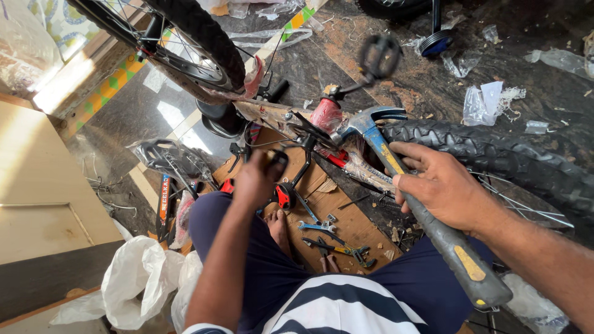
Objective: The person assembles and repairs a bicycle by installing the chain around the crankset and rear cassette, then uses a hammer to secure parts on the frame.
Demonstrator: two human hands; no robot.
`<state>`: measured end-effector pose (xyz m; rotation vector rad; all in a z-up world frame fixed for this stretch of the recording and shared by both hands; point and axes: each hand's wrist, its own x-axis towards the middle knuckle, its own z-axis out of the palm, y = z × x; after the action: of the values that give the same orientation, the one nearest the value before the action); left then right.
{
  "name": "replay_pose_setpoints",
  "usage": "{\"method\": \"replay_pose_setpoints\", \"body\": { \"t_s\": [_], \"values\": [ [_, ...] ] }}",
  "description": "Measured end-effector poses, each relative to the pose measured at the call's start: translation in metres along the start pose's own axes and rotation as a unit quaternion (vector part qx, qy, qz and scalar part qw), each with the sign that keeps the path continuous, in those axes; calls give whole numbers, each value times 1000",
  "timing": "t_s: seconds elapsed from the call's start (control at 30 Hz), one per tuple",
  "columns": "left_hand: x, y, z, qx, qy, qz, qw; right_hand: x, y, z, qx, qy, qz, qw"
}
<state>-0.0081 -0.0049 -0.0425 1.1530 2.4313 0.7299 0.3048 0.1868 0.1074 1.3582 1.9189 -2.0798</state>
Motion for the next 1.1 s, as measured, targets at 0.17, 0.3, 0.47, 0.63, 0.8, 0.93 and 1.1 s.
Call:
{"method": "replay_pose_setpoints", "body": {
  "t_s": [0.17, 0.3, 0.47, 0.63, 0.8, 0.93, 1.1],
  "values": [
    [-13, -7, 47, 40, -95, -28, 994, 0, -2, 1, -4, 3, 0, 1000],
    [-9, 26, 42, 6, -70, 12, 997, -5, -13, 1, -9, 0, 12, 1000],
    [-15, 50, 40, -102, -124, -91, 983, -12, -29, -5, -9, -1, 28, 1000],
    [-23, 47, 50, -200, -101, -57, 973, -10, -41, -11, -51, -10, 25, 998],
    [-22, 41, 57, -240, -109, -72, 962, -14, -50, -28, -78, 62, -106, 989],
    [-20, 36, 63, -294, -105, -65, 948, -9, -41, -8, -70, 63, -126, 988],
    [-23, 35, 62, -290, -103, -42, 951, -14, -57, -21, -54, 56, -50, 996]
  ]
}}
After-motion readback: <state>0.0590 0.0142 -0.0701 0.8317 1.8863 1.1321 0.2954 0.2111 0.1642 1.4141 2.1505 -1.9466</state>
